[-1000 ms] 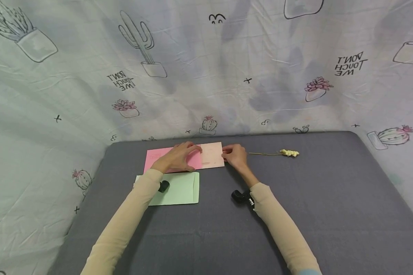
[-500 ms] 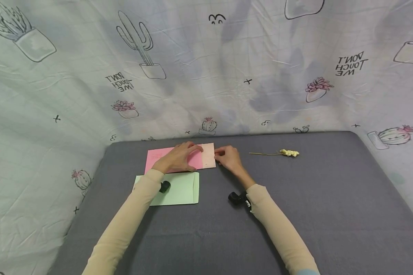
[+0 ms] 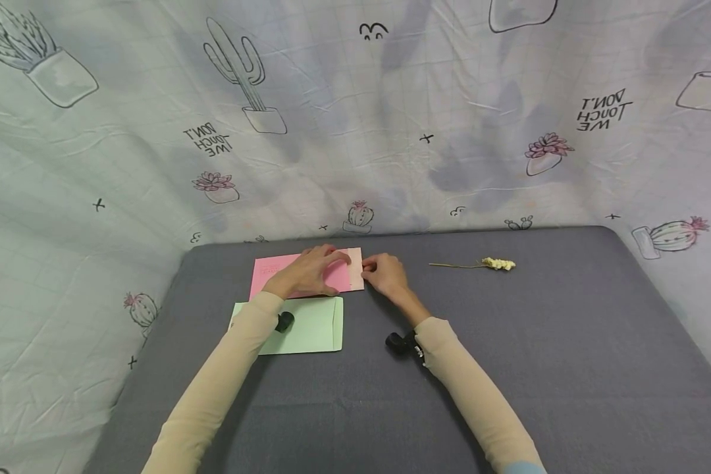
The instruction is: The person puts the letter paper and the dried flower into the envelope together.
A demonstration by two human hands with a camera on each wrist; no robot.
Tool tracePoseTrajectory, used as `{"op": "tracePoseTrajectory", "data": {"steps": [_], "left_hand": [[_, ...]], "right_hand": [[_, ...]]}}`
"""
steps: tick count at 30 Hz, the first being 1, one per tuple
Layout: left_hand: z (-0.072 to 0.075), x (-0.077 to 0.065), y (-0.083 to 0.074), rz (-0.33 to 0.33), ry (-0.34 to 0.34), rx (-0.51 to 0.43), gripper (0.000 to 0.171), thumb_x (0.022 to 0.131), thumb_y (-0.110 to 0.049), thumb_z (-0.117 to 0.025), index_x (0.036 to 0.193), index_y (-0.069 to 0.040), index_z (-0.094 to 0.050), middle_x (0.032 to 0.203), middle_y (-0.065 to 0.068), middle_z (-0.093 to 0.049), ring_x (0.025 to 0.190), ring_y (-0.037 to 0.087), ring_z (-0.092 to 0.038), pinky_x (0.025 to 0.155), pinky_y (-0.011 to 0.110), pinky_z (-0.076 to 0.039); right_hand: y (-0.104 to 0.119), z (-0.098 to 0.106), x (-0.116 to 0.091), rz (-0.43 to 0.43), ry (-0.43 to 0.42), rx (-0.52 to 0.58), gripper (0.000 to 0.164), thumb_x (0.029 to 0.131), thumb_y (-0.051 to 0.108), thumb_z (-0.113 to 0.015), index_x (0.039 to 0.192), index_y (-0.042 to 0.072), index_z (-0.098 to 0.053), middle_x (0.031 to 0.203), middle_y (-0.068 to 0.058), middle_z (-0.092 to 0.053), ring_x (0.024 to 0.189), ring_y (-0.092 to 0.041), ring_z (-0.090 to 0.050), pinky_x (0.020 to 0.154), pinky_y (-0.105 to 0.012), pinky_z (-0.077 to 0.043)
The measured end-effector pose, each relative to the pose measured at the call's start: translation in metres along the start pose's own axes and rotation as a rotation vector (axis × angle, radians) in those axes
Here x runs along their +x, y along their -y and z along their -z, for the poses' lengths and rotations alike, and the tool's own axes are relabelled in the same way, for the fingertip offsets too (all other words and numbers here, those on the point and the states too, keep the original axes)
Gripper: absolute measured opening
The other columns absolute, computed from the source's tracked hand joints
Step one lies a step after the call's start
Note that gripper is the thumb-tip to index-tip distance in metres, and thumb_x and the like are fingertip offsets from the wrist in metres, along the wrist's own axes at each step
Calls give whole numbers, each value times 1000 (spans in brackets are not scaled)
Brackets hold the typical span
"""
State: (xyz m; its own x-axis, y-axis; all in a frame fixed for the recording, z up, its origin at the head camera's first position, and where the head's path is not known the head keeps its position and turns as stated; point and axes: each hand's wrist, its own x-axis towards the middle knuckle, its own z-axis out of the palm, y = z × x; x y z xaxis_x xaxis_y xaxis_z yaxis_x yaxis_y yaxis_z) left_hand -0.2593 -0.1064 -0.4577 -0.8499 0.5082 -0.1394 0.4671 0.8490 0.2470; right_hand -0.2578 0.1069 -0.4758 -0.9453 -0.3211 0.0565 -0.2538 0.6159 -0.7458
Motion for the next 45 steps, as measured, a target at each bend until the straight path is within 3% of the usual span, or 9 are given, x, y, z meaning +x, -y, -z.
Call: {"op": "tracePoseTrajectory", "data": {"steps": [8,13,21,30,39,45], "left_hand": [[-1,-1,-1,-2,-4,-12,67,77,-38,-82,135,-29,-50,139,10,-44,131,30,-39,113,53,-24],[-1,-1,-3,-2,-4,-28,68,77,-37,-82,136,-29,-51,140,9,-44,132,29,-39,114,53,-23],[-1,-2,-4,5,-5,-19,68,76,-38,-83,135,-30,-50,138,10,-44,131,29,-40,113,53,-25],[0,-5,-5,-6,-18,-20,70,76,-39,-83,136,-30,-49,137,9,-45,130,31,-41,113,52,-26],[0,-5,-5,-13,-26,-17,69,76,-39,-82,136,-30,-49,136,9,-46,129,31,-42,112,52,-27],[-1,-6,-4,-14,-24,-27,72,76,-39,-83,138,-28,-48,137,11,-45,130,32,-41,112,52,-27]], "right_hand": [[4,-3,1,6,38,34,24,88,6,-70,110,-4,-71,83,-10,-70,59,-11,-61,53,-22,-47],[3,-5,1,-65,62,173,25,88,1,-69,111,-8,-69,86,-14,-70,67,-15,-68,62,-26,-57],[2,-7,2,-90,113,337,29,89,-6,-65,118,-12,-64,100,-26,-70,80,-23,-72,68,-28,-58],[7,-9,2,-96,260,595,36,93,-16,-44,128,-21,-50,119,-37,-59,93,-26,-69,81,-34,-57],[6,-10,4,-154,288,609,40,94,-13,-35,131,-18,-49,123,-32,-59,94,-22,-68,84,-34,-56],[5,-11,7,-226,330,701,43,94,-12,-32,135,-18,-45,131,-33,-54,96,-19,-66,87,-32,-55]]}}
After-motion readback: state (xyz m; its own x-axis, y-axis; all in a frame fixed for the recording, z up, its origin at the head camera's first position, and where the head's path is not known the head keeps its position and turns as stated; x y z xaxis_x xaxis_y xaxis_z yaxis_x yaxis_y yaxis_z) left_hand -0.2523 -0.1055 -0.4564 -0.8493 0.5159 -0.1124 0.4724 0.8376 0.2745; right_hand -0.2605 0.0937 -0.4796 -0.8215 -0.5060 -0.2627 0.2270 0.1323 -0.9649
